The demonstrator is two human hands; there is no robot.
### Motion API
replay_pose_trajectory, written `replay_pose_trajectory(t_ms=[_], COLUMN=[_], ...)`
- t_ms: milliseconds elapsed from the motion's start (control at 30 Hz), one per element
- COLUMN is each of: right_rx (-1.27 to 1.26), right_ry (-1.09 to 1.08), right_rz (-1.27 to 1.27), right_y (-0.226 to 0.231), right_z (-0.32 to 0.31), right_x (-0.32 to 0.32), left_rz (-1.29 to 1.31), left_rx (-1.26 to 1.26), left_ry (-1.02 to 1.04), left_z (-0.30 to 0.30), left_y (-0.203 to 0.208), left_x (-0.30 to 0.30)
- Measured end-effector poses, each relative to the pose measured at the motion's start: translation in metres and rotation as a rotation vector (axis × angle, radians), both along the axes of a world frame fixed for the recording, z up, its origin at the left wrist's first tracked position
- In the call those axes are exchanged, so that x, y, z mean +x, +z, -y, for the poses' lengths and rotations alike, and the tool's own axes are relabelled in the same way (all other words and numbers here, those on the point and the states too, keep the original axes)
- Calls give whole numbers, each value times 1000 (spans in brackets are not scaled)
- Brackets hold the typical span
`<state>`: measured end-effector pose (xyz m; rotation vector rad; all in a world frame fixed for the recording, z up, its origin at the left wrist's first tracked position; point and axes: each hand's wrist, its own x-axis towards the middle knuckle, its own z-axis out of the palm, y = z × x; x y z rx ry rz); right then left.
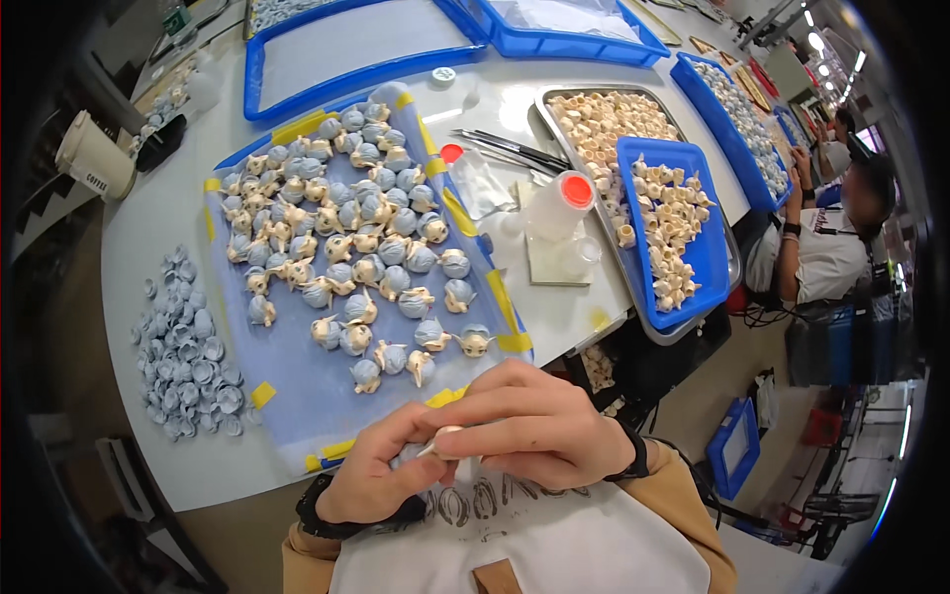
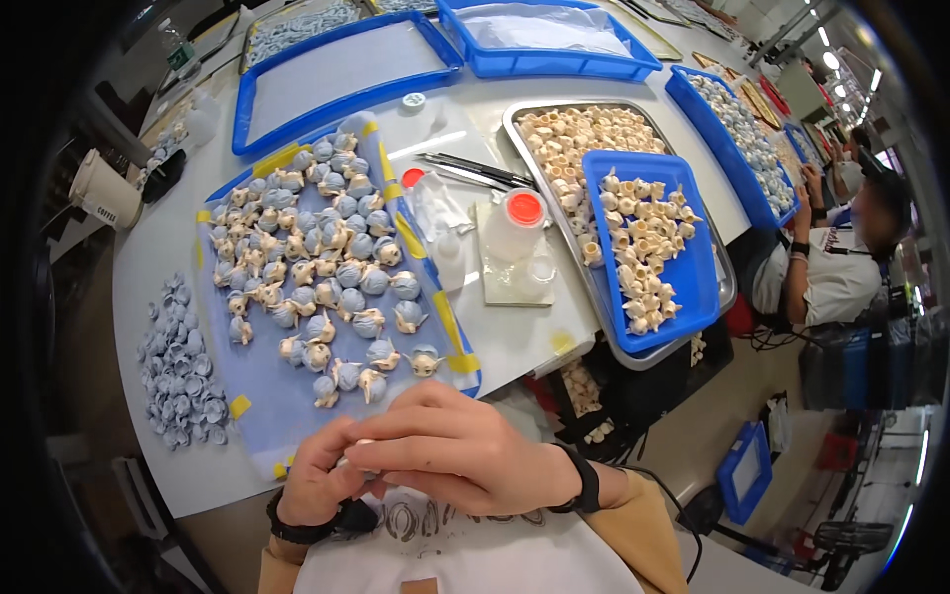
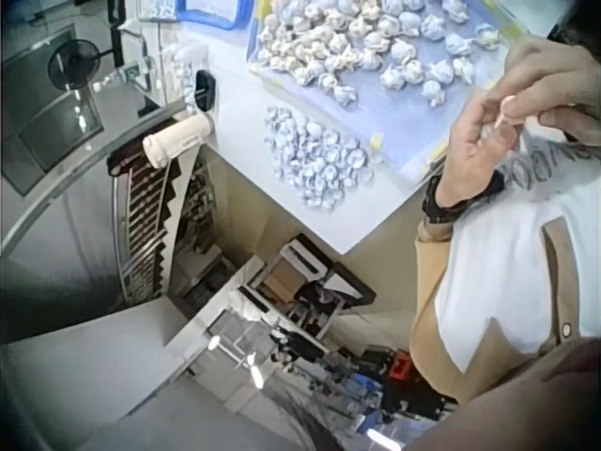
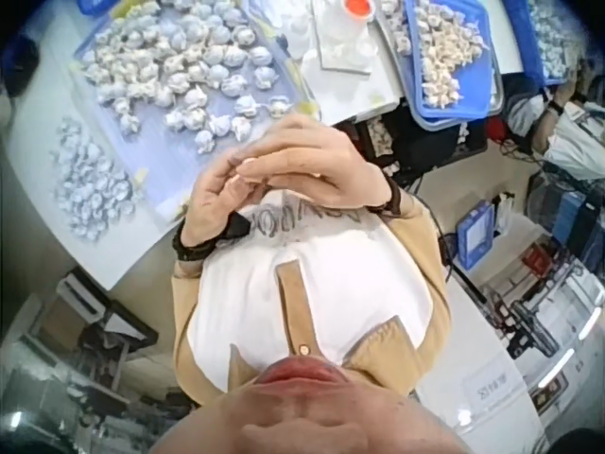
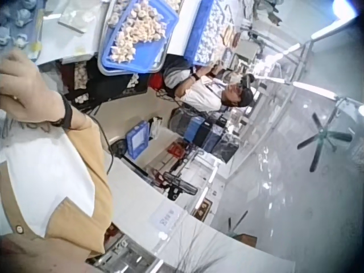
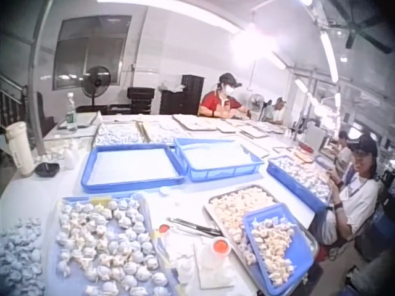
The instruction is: The person assembles small figurines by applying glue to the base of a head and attaching it to a body. They repeatedly pick up parts from trays, apply glue, and place the assembled figurines onto a blue mat.
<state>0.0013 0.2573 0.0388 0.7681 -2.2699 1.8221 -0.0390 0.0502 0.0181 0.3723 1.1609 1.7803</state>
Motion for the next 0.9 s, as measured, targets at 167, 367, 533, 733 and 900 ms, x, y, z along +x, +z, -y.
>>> replay_pose_trajectory(t_ms=[167,367,533,733,900], right_rx=[-128,-56,209,597,720], right_ry=[70,-93,-729,-892,-803], right_rz=[179,-38,-239,91,10], right_y=[-4,-5,15,-1,-5], right_z=[-4,0,-64,-104,-104], right_x=[-2,1,11,-11,-23], left_rz=[-33,-73,-64,-82,-116], left_rx=[-34,-70,-39,-103,-41], left_ry=[-98,6,370,378,416], left_z=[2,-1,1,0,8], left_y=[-1,-1,-9,2,-7], left_x=[-5,-2,0,-5,-3])
